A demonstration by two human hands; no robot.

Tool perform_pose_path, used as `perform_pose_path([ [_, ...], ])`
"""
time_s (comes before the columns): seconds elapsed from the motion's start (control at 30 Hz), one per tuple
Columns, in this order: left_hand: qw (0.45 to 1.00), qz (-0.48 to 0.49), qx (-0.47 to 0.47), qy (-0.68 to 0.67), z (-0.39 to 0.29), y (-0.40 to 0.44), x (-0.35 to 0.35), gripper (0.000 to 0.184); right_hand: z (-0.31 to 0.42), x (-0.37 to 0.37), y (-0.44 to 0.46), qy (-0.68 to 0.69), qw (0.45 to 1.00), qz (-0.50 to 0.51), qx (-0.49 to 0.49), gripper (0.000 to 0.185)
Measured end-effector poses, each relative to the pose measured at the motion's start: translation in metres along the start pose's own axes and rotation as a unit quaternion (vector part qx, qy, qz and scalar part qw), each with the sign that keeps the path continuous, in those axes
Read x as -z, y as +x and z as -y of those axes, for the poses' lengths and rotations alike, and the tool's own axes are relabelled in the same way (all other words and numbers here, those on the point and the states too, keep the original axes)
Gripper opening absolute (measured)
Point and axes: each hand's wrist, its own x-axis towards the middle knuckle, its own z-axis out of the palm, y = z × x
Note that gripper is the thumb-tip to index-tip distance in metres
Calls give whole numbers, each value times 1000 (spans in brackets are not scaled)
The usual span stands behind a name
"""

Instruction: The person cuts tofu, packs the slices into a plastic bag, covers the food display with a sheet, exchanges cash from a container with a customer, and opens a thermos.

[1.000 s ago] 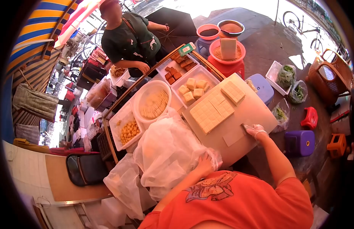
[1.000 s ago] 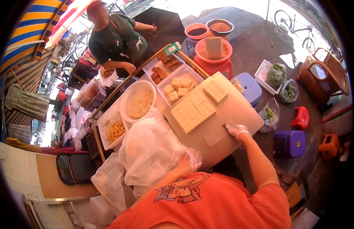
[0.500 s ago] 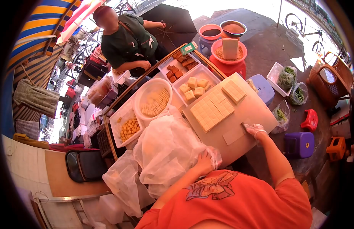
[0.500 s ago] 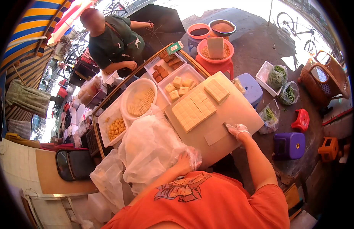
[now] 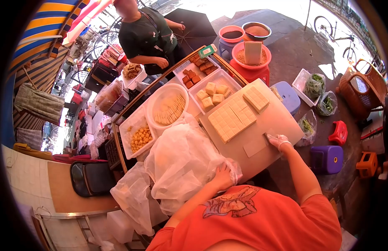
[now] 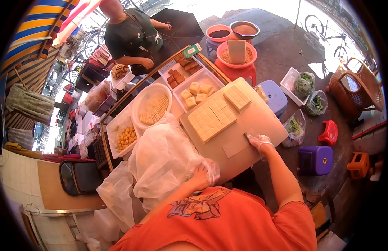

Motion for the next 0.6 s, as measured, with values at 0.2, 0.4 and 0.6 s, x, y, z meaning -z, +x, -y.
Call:
perform_pose_path([
  [0.2,1000,-20,-5,-1,3,3,-4,72,-9,-2,8,25,998,-13,58,62],
  [0.4,1000,-13,-7,5,3,2,-2,69,-10,0,10,-122,991,-24,46,63],
  [0.6,1000,7,20,-18,2,4,7,66,-34,-10,36,-79,995,-17,65,64],
])
